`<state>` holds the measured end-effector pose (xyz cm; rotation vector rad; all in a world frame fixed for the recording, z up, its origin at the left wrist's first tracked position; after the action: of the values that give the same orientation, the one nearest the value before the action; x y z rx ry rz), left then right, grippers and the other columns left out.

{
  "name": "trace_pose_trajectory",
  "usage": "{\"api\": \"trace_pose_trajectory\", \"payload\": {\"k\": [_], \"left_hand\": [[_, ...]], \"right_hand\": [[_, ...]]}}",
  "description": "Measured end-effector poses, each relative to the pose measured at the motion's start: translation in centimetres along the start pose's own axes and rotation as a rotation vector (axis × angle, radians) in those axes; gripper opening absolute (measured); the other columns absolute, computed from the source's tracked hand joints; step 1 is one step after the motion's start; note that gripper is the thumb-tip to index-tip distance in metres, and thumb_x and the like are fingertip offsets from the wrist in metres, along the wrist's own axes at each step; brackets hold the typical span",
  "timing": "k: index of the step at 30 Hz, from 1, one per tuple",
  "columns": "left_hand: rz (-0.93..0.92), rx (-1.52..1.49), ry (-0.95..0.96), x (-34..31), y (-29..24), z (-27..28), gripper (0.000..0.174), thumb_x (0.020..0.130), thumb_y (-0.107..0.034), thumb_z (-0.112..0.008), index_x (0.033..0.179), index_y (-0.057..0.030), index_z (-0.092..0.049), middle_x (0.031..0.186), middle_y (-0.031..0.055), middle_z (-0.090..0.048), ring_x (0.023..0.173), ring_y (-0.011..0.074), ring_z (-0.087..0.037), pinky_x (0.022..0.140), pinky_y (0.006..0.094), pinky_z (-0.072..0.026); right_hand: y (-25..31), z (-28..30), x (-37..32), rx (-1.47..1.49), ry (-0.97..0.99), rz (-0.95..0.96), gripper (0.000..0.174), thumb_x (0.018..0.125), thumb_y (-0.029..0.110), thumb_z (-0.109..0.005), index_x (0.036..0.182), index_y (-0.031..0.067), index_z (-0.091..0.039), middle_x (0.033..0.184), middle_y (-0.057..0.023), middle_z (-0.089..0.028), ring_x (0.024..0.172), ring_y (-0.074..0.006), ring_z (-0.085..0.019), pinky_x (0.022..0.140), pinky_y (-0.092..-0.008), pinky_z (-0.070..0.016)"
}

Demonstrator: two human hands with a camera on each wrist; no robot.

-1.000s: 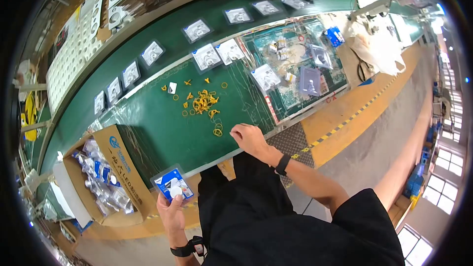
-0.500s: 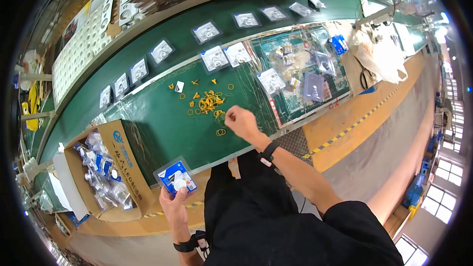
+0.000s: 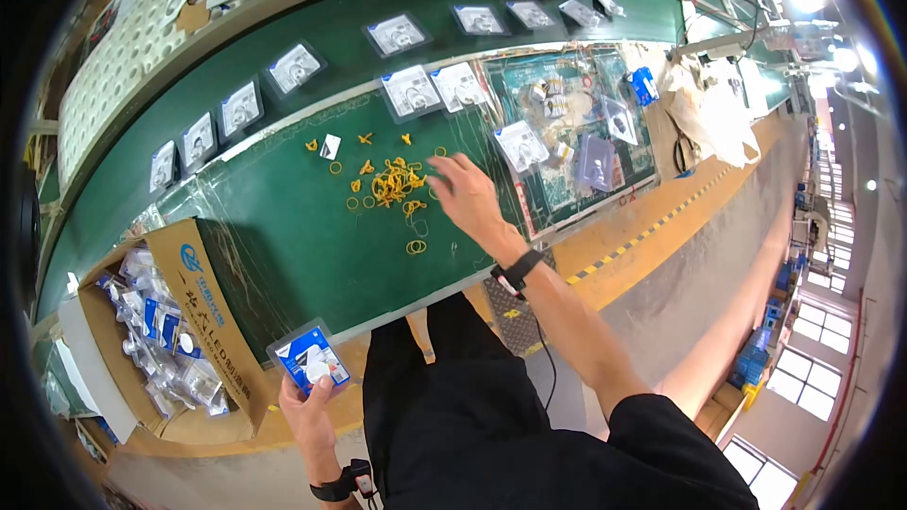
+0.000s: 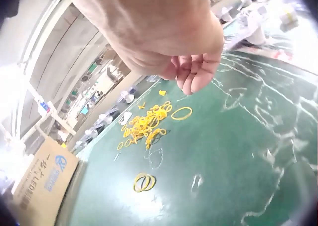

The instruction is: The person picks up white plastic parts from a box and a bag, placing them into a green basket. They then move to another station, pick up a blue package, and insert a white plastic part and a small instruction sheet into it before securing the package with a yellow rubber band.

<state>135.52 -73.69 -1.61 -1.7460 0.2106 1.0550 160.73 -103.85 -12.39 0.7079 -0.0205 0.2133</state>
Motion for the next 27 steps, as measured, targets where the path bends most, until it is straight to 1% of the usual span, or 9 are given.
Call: {"api": "trace_pose_trajectory", "payload": {"k": [1,4,11,14,18,19,22,23,27], "left_hand": [[0.013,0.004,0.003,0.1,-0.4,-0.4,0.048,0.082,-0.004,-0.083,0.124,0.0029,-0.060,0.112,0.0106,-0.070,0.099,0.0185,-0.070,0.088,0.0360,-0.0607],[0.028,0.035,0.014,0.7,-0.9,-0.9,0.048,0.082,-0.005,-0.083,0.122,0.0034,-0.060,0.110,0.0110,-0.070,0.097,0.0182,-0.070,0.087,0.0355,-0.0604],[0.057,0.056,-0.001,1.8,-0.6,-1.1,0.046,0.081,-0.008,-0.086,0.119,0.0036,-0.062,0.107,0.0101,-0.071,0.096,0.0167,-0.069,0.087,0.0327,-0.0582],[0.065,0.062,0.012,2.1,0.2,-1.1,0.047,0.081,-0.010,-0.086,0.119,0.0033,-0.062,0.107,0.0093,-0.071,0.095,0.0157,-0.068,0.087,0.0318,-0.0571],[0.072,0.059,0.002,2.1,0.9,-0.7,0.047,0.080,-0.011,-0.087,0.118,0.0026,-0.062,0.107,0.0090,-0.071,0.095,0.0153,-0.068,0.088,0.0314,-0.0564],[0.072,0.051,-0.006,2.0,0.9,-0.8,0.047,0.080,-0.011,-0.087,0.118,0.0024,-0.062,0.107,0.0090,-0.071,0.095,0.0153,-0.068,0.088,0.0314,-0.0562],[0.077,0.036,-0.012,1.9,0.7,-1.1,0.047,0.080,-0.011,-0.088,0.117,0.0022,-0.062,0.108,0.0090,-0.071,0.096,0.0155,-0.068,0.089,0.0310,-0.0553],[0.079,0.031,-0.009,2.0,0.6,-1.2,0.047,0.080,-0.012,-0.088,0.117,0.0022,-0.062,0.108,0.0091,-0.071,0.096,0.0156,-0.068,0.089,0.0307,-0.0550],[0.078,0.072,0.027,1.9,0.8,-1.2,0.048,0.081,-0.009,-0.087,0.119,0.0027,-0.062,0.108,0.0092,-0.071,0.097,0.0153,-0.068,0.091,0.0302,-0.0545]], "right_hand": [[0.7,-0.7,0.7,-0.042,0.033,0.089,0.025,0.090,0.016,-0.075,0.111,0.0052,-0.068,0.102,-0.0104,-0.066,0.090,-0.0292,-0.067,0.074,-0.0382,-0.0538],[1.3,-3.9,1.6,-0.185,0.055,0.284,0.030,0.088,0.017,-0.076,0.115,0.0069,-0.069,0.102,-0.0101,-0.063,0.080,-0.0289,-0.064,0.072,-0.0389,-0.0530],[2.2,-4.0,-1.3,0.070,0.237,0.105,0.011,0.090,0.013,-0.075,0.097,0.0049,-0.073,0.083,-0.0086,-0.065,0.074,-0.0270,-0.064,0.067,-0.0370,-0.0517],[1.2,-2.8,-2.0,0.094,0.196,-0.061,0.011,0.092,0.014,-0.072,0.092,0.0032,-0.073,0.088,-0.0105,-0.069,0.072,-0.0323,-0.065,0.066,-0.0405,-0.0530],[0.3,-1.2,-2.2,0.247,0.292,-0.256,0.012,0.094,0.014,-0.072,0.098,0.0024,-0.075,0.087,-0.0072,-0.069,0.066,-0.0173,-0.060,0.062,-0.0311,-0.0491],[0.8,-0.6,-2.2,0.367,0.242,-0.298,0.014,0.095,0.015,-0.073,0.101,0.0023,-0.075,0.090,-0.0030,-0.067,0.068,-0.0094,-0.056,0.063,-0.0259,-0.0456],[2.1,0.8,-2.0,0.431,0.266,-0.359,0.015,0.094,0.015,-0.073,0.100,0.0020,-0.076,0.093,-0.0006,-0.067,0.073,-0.0074,-0.056,0.066,-0.0238,-0.0450],[2.3,1.4,-2.1,0.487,0.302,-0.467,0.017,0.095,0.017,-0.073,0.101,0.0016,-0.074,0.094,0.0005,-0.067,0.078,-0.0064,-0.056,0.069,-0.0227,-0.0447],[2.6,2.4,-2.4,0.744,0.279,-0.508,0.017,0.098,0.017,-0.070,0.100,0.0004,-0.069,0.096,-0.0015,-0.069,0.083,-0.0069,-0.059,0.074,-0.0231,-0.0468]]}}
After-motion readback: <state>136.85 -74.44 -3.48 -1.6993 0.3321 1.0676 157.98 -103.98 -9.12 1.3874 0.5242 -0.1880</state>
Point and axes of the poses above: each hand's wrist, its own x-axis towards the middle knuckle, its own z-axis out of the back of the hand, y = z × x, the point moved 1 cm from there along x, towards the middle knuckle
